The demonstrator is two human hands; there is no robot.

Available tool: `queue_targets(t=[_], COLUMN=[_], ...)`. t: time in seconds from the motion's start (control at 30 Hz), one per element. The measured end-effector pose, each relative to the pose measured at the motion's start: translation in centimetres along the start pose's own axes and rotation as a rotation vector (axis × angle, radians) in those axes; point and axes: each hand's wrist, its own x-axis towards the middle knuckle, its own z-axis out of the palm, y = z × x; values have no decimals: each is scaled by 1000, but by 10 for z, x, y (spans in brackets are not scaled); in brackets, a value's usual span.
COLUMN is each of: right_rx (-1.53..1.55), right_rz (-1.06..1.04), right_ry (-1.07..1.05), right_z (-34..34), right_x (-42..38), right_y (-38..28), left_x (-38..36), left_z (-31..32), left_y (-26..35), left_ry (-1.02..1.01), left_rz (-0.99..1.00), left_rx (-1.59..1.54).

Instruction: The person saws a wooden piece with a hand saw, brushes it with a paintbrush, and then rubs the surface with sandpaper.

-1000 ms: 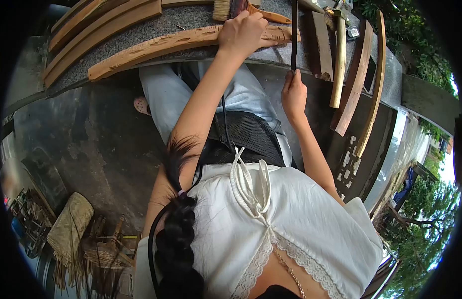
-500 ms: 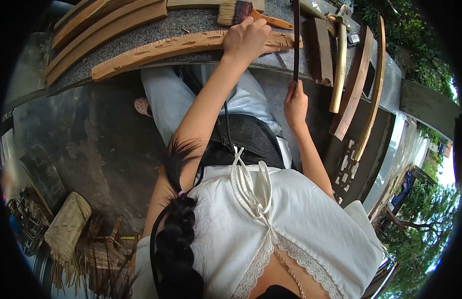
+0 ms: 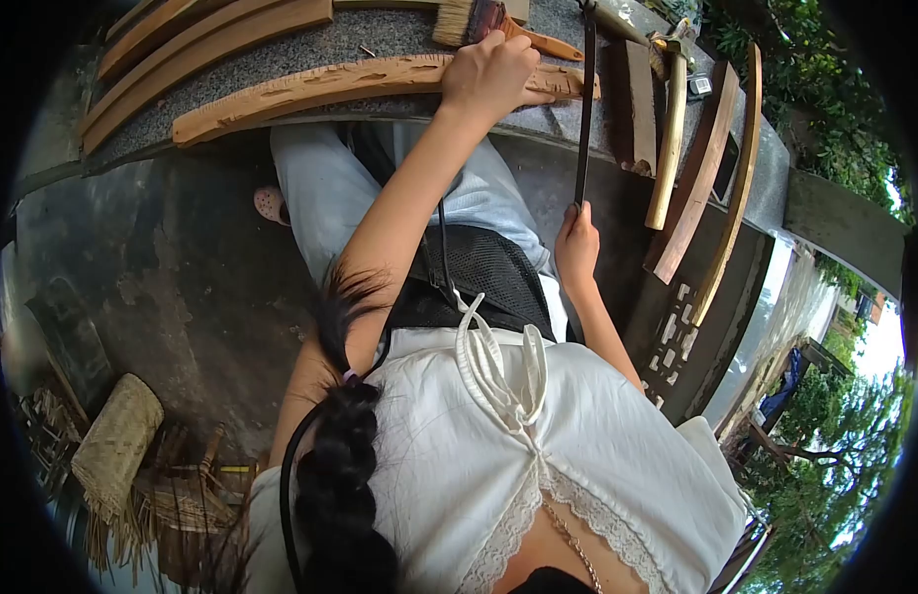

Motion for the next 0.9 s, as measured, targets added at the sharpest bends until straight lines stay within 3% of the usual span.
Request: queue_targets(t=[0.1,0.27,0.33,0.47,0.57,0.7,0.9], right_rx=[-33,108,113,42,38,176,54], right_rz=[0,-32,-37,-50,10,-14,40], right_ry=[-13,19,34,-6,-105,-25,-22], right_z=[-4,-15,-7,11,-2,-22,-10], right_x=[-22,59,55,-33,-24,61,3], right_y=[12,-55,-45,39,20,-54,-7], left_x=[-1,-3,-2,2,-3,-1,0], left_z=[3,3,-1,2,2,1,1], left_y=[0,0,1,-1,1,-1,-1], left_ry=[-18,2,-38,-21,-53,-16,-30], left_rz=[-1,11,-17,-23,-3,3,-13], left_rx=[-16,-8,2,-22,-25,-29,-28])
